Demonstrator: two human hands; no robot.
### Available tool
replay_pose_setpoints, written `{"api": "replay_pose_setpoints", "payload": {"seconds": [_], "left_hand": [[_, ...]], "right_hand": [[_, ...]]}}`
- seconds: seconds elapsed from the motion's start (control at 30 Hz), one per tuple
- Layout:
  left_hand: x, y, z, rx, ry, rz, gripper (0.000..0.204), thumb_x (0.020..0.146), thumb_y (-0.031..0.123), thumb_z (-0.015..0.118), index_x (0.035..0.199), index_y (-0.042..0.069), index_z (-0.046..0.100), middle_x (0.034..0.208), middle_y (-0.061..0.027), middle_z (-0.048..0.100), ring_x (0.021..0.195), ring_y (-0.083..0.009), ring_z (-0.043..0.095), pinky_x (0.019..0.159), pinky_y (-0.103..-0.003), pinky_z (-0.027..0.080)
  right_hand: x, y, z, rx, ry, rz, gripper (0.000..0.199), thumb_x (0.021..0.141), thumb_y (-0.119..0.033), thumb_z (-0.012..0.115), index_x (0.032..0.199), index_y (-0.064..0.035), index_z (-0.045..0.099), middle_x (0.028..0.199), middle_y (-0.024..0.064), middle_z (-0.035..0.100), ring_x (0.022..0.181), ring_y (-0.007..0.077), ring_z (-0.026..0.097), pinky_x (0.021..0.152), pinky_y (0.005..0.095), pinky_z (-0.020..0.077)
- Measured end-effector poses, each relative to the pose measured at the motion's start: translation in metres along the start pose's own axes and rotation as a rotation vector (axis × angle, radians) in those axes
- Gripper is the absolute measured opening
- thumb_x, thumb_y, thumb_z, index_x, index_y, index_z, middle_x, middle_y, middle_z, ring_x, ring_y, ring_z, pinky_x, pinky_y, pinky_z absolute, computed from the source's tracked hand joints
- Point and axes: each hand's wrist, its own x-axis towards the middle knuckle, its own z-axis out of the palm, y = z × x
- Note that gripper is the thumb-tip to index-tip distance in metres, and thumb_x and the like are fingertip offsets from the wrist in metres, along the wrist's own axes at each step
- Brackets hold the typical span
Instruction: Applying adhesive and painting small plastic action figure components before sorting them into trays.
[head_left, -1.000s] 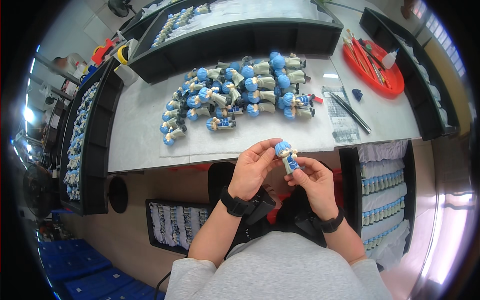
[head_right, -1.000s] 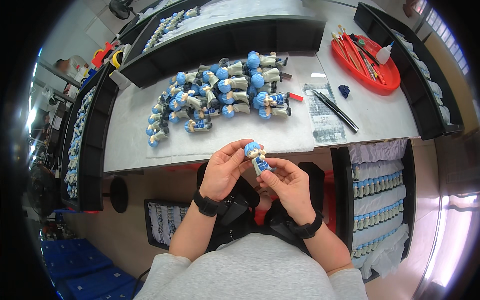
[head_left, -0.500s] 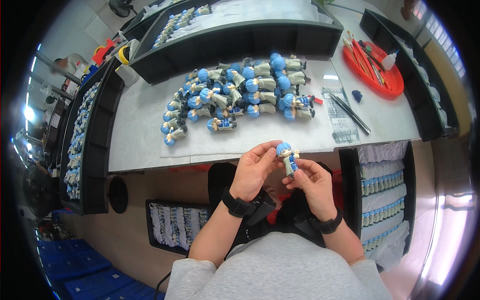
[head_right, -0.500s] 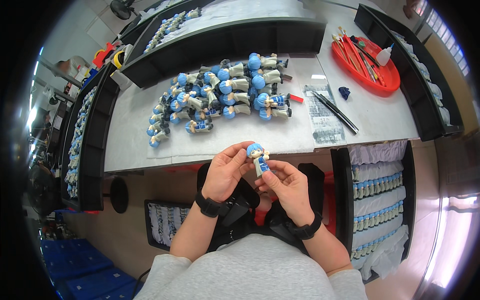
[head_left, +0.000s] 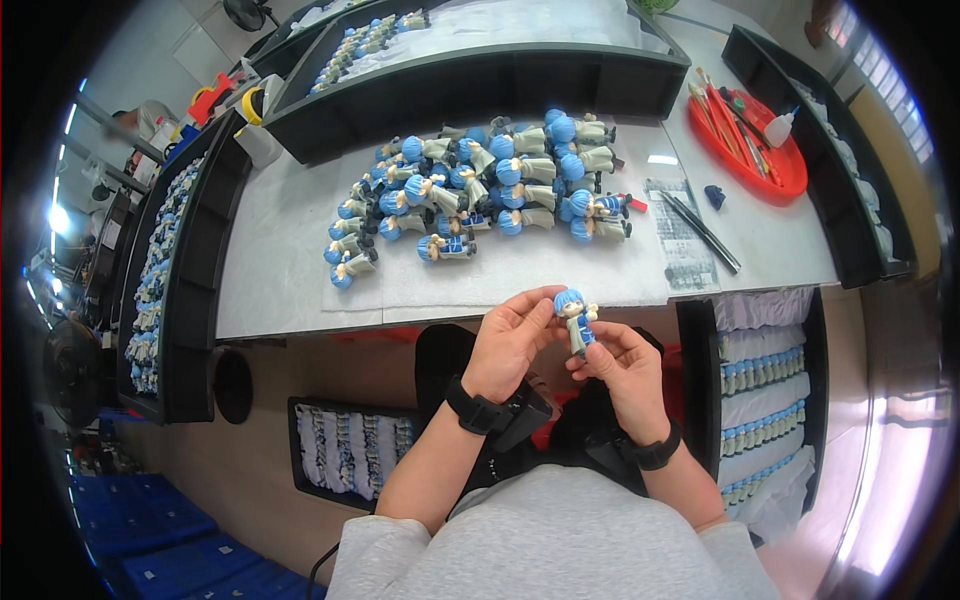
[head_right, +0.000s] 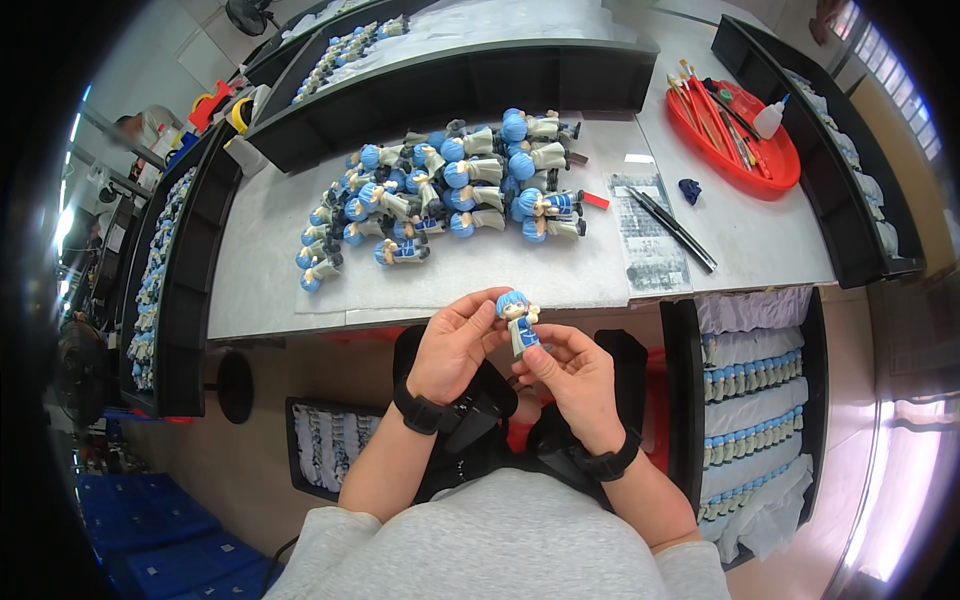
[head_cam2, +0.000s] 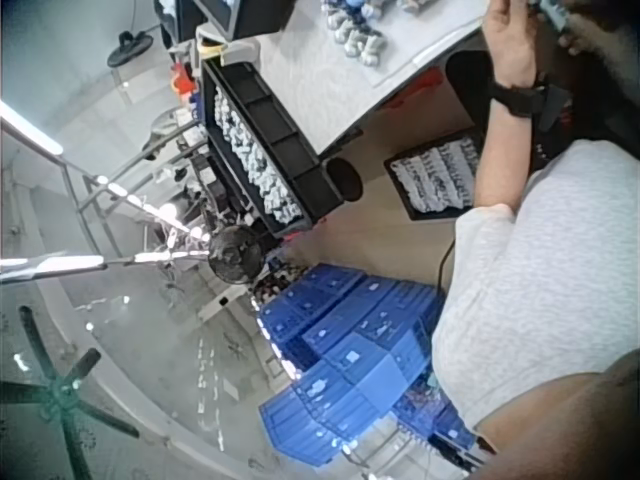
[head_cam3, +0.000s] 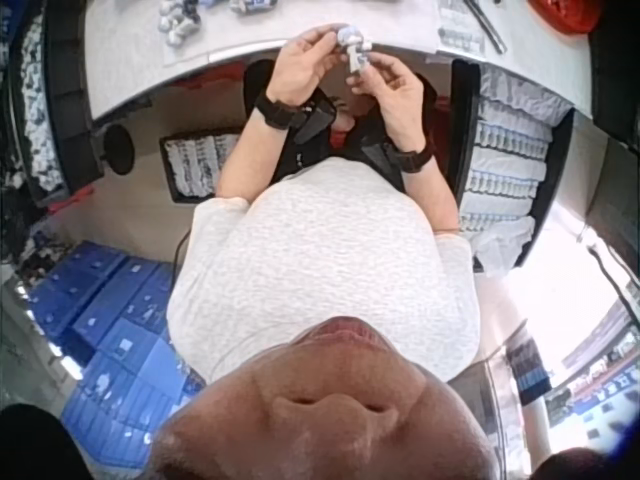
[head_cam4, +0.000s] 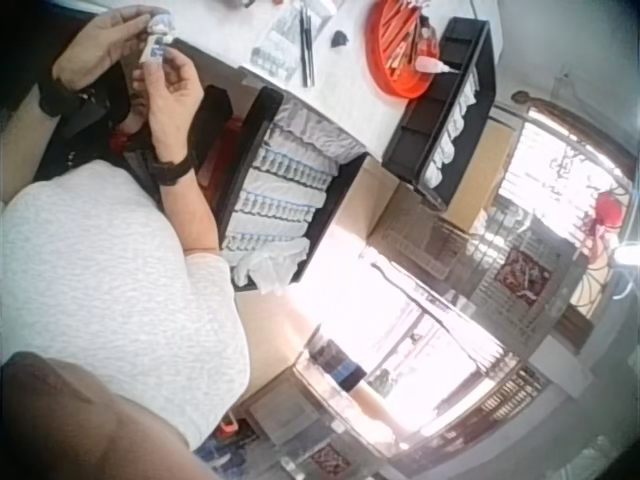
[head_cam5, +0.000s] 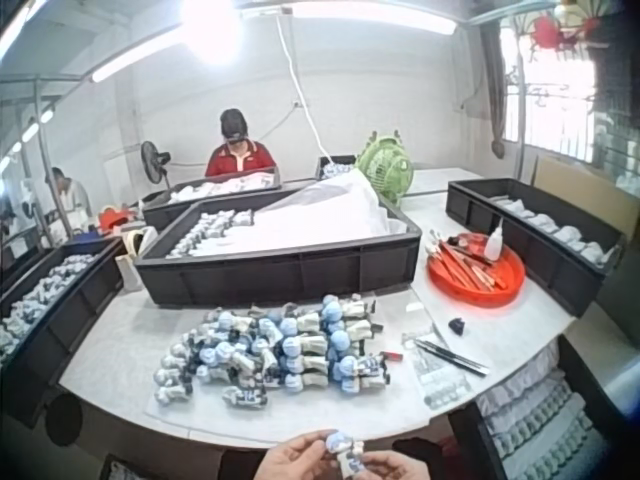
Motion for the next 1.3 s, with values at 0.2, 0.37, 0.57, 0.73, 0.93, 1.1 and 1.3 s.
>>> {"api": "replay_pose_setpoints", "payload": {"seconds": [0.2, 0.37, 0.57, 0.73, 0.93, 1.1, 1.3], "left_hand": [[-0.0019, 0.0, 0.0019, -0.027, -0.017, -0.014, 0.028, 0.091, 0.015, 0.042, 0.111, -0.002, 0.049, 0.102, -0.0096, 0.057, 0.091, -0.015, 0.055, 0.08, -0.029, 0.046], [-0.0028, 0.0007, 0.0027, -0.02, -0.007, -0.026, 0.028, 0.091, 0.017, 0.042, 0.111, -0.002, 0.049, 0.102, -0.0093, 0.057, 0.09, -0.0146, 0.056, 0.08, -0.028, 0.046], [-0.003, -0.0003, 0.0011, -0.016, 0.025, -0.049, 0.029, 0.09, 0.019, 0.043, 0.11, -0.001, 0.05, 0.101, -0.0104, 0.058, 0.091, -0.015, 0.056, 0.08, -0.028, 0.046], [-0.0034, 0.0002, 0.0026, -0.005, 0.028, -0.056, 0.029, 0.09, 0.019, 0.043, 0.109, -0.001, 0.051, 0.103, -0.0124, 0.058, 0.092, -0.0161, 0.057, 0.081, -0.028, 0.046], [-0.0032, -0.0016, 0.0015, 0.0, 0.033, -0.048, 0.027, 0.09, 0.019, 0.043, 0.107, -0.001, 0.051, 0.102, -0.0134, 0.058, 0.092, -0.0169, 0.057, 0.08, -0.028, 0.047], [-0.003, -0.0012, 0.0009, 0.005, 0.031, -0.058, 0.026, 0.09, 0.018, 0.043, 0.105, -0.001, 0.052, 0.101, -0.0139, 0.058, 0.092, -0.0168, 0.057, 0.08, -0.028, 0.047], [-0.004, -0.0001, 0.0023, 0.0, 0.032, -0.055, 0.027, 0.09, 0.018, 0.043, 0.107, -0.001, 0.052, 0.101, -0.0127, 0.058, 0.091, -0.0165, 0.058, 0.079, -0.027, 0.047]], "right_hand": [[-0.0004, 0.0013, -0.0012, -0.01, 0.014, -0.01, 0.027, 0.079, -0.009, 0.061, 0.1, 0.0043, 0.052, 0.085, 0.0091, 0.06, 0.071, 0.0123, 0.06, 0.061, 0.0214, 0.0496], [-0.0009, 0.0017, -0.0008, -0.013, 0.017, -0.024, 0.026, 0.079, -0.008, 0.062, 0.099, 0.004, 0.053, 0.085, 0.0088, 0.06, 0.071, 0.012, 0.059, 0.061, 0.0211, 0.0495], [-0.0017, 0.0014, -0.001, -0.046, 0.022, -0.036, 0.028, 0.077, -0.01, 0.065, 0.098, 0.0038, 0.053, 0.084, 0.0081, 0.06, 0.071, 0.0101, 0.058, 0.061, 0.0201, 0.0491], [-0.0023, 0.0033, -0.0025, -0.064, 0.028, -0.051, 0.03, 0.075, -0.01, 0.066, 0.099, 0.0042, 0.053, 0.085, 0.0072, 0.059, 0.071, 0.0078, 0.056, 0.062, 0.0191, 0.0484], [-0.0028, 0.0026, -0.0024, -0.077, 0.034, -0.076, 0.028, 0.075, -0.007, 0.066, 0.098, 0.004, 0.054, 0.084, 0.007, 0.059, 0.07, 0.0072, 0.056, 0.061, 0.0185, 0.0482], [-0.0029, 0.0021, -0.003, -0.09, 0.038, -0.084, 0.028, 0.075, -0.007, 0.066, 0.098, 0.0036, 0.055, 0.084, 0.0068, 0.059, 0.07, 0.0069, 0.055, 0.06, 0.0186, 0.0483], [-0.0029, 0.0027, -0.003, -0.084, 0.037, -0.08, 0.027, 0.076, -0.007, 0.065, 0.098, 0.0036, 0.054, 0.084, 0.0072, 0.059, 0.07, 0.008, 0.057, 0.06, 0.0193, 0.0487]]}}
